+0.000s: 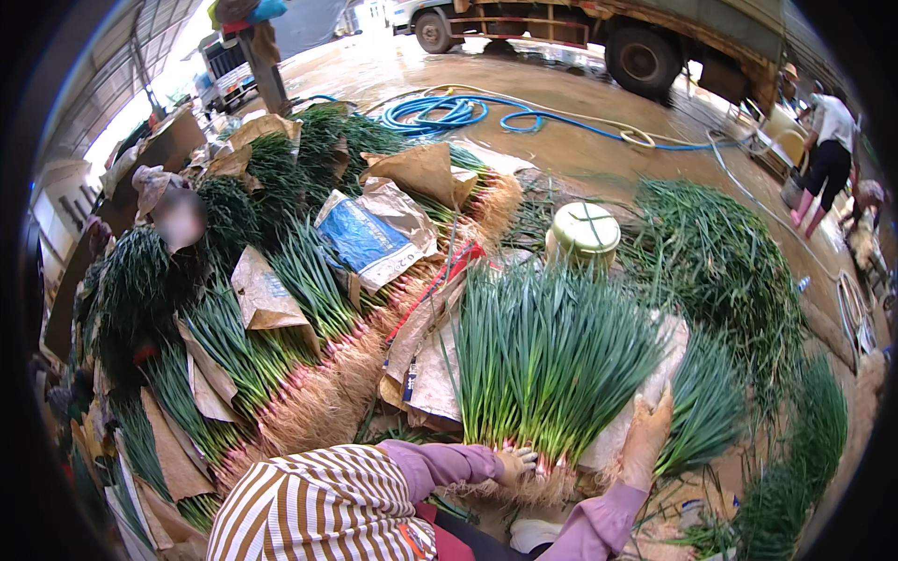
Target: The person cleans green onions by hand, removing the outer layers, and organizes them into a bunch on the floor.
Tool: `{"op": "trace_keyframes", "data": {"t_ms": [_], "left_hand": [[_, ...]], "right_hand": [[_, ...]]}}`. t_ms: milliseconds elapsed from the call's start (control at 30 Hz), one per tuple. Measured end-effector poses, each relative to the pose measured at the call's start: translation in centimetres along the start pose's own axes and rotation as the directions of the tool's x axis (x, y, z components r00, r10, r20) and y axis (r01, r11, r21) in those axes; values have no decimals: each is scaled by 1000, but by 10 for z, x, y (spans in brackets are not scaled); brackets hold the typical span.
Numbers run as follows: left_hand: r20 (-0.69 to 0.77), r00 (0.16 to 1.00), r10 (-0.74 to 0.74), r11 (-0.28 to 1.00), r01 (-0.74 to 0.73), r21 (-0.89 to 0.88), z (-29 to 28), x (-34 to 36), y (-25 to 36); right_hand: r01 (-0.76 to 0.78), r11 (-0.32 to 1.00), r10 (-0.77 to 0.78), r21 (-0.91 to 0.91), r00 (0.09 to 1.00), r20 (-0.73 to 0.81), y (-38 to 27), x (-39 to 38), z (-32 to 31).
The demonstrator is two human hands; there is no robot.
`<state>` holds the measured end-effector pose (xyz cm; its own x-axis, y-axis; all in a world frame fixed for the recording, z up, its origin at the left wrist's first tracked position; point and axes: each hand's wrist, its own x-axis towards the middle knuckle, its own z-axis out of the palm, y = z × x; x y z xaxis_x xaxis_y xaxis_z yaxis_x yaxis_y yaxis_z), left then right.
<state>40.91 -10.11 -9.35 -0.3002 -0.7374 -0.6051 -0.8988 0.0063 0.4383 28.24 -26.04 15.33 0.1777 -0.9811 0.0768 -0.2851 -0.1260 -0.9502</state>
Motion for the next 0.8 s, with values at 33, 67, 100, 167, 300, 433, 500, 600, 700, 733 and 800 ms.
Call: {"op": "trace_keyframes", "data": {"t_ms": [33, 67, 100, 167, 300, 433, 500, 600, 700, 733, 800], "left_hand": [[3, 1000, -1, 1000, 1, 12, -13, -1, 5], [11, 1000, 6, 999, -6, 36, -29, 0, 13], [-175, 983, 50, 999, -52, -6, 14, 17, -36], [-139, 990, 18, 997, -27, -66, -41, 11, 15], [-634, 743, 214, 917, -377, -133, -69, 48, 4], [-635, 668, 387, 603, -705, -373, -153, 64, 114], [-594, 684, 422, 477, -725, -496, -180, 37, 204], [-529, 561, 637, 463, -827, -319, -200, -3, 315], [-408, 587, 700, 390, -792, -470, -162, -26, 402], [-355, 578, 734, 362, -777, -516, -137, -27, 431], [-296, 571, 766, 323, -739, -591, -93, -12, 442]], "right_hand": [[-10, 994, 10, -105, 1000, -1, -10, -2, -17], [-30, 978, 27, -206, 1000, -15, -22, -2, -35], [97, 972, -94, -215, 995, 23, -39, -12, -38], [205, 897, -246, -391, 968, -55, -50, -25, -101], [81, 803, -300, -591, 911, -283, -64, -97, -240], [-335, 800, -92, -497, 751, -654, -8, -272, -413], [-397, 841, -66, -367, 598, -799, 34, -396, -464], [-569, 819, 281, 69, 293, -914, 73, -541, -459], [-234, 948, 281, 213, 313, -907, 138, -622, -404], [-311, 906, 387, 286, 340, -857, 160, -664, -404], [-204, 799, 598, 566, 169, -784, 186, -620, -360]]}}
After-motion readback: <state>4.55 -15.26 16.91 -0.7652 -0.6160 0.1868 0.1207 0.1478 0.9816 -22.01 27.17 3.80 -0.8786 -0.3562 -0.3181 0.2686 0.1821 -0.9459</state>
